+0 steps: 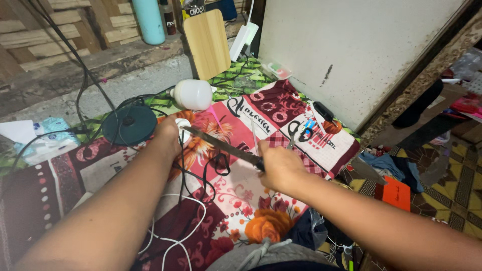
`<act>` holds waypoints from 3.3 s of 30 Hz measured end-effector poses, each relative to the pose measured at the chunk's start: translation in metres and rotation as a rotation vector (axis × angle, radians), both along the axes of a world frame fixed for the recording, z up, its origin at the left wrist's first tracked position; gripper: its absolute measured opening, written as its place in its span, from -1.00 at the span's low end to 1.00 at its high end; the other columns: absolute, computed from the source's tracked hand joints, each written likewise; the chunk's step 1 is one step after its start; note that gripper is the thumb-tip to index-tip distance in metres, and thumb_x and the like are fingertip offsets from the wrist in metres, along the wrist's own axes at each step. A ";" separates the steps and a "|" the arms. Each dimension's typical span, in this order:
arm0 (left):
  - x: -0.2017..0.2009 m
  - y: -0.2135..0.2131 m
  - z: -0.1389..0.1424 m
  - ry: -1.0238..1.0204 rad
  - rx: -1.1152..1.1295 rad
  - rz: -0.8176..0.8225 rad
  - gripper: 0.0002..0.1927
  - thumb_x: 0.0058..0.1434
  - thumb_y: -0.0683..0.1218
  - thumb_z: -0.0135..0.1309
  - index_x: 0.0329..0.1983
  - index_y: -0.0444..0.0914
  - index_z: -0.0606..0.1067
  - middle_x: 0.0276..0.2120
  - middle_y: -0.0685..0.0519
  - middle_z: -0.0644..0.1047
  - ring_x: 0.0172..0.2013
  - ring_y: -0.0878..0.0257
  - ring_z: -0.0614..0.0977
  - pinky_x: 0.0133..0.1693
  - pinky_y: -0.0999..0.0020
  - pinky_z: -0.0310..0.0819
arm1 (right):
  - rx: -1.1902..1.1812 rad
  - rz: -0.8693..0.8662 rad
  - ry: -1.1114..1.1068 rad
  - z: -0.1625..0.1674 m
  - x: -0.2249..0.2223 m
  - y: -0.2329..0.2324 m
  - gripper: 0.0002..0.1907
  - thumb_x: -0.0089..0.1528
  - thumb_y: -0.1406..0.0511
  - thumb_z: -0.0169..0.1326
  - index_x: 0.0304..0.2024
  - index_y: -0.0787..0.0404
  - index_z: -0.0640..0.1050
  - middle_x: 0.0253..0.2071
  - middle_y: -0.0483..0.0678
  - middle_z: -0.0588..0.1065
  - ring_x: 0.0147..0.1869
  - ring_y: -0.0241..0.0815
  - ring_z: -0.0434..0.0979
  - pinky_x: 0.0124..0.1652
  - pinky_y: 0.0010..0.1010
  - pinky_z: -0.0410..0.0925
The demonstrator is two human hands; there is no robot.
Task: The person strips the ends of a black electrical wire with a knife and attaches the wire to a white light bulb holder, then screws a light bulb into the holder and works on the wire connection by hand.
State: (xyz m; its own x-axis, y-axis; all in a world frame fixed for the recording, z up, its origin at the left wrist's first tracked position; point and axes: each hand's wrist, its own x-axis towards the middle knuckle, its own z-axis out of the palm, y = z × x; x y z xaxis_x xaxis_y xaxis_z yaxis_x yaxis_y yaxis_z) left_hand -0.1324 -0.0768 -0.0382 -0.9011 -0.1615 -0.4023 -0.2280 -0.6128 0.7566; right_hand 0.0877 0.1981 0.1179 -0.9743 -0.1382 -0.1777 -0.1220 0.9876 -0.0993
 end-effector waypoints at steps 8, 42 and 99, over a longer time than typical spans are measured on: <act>0.015 0.006 0.011 -0.094 -0.163 -0.024 -0.71 0.39 0.08 -0.13 -0.26 -0.16 0.51 -0.47 0.08 0.58 -0.55 0.23 0.59 -0.49 0.16 0.55 | -0.065 -0.106 -0.044 -0.023 -0.022 0.006 -0.57 0.17 0.15 0.29 -0.12 0.37 0.55 -0.14 0.29 0.55 0.04 0.23 0.59 -0.01 -0.04 0.46; 0.012 -0.004 0.014 -0.011 -0.076 -0.128 -0.69 0.45 0.09 -0.19 -0.29 -0.12 0.47 -0.47 0.11 0.54 -0.53 0.26 0.57 -0.48 0.23 0.57 | 0.037 0.122 -0.025 0.010 0.008 -0.008 -0.55 0.33 0.10 -0.05 0.03 0.34 0.29 -0.22 0.24 0.56 -0.10 0.26 0.60 -0.07 0.05 0.41; 0.013 0.040 0.023 0.161 0.116 -0.358 -0.72 0.36 0.00 -0.10 -0.32 -0.26 0.51 -0.47 -0.05 0.59 -0.51 0.08 0.63 -0.47 0.14 0.62 | -0.593 -0.179 0.051 -0.194 -0.040 0.022 -0.31 0.05 0.04 0.38 -0.06 0.35 0.35 -0.21 0.21 0.54 -0.06 0.16 0.60 -0.05 -0.11 0.43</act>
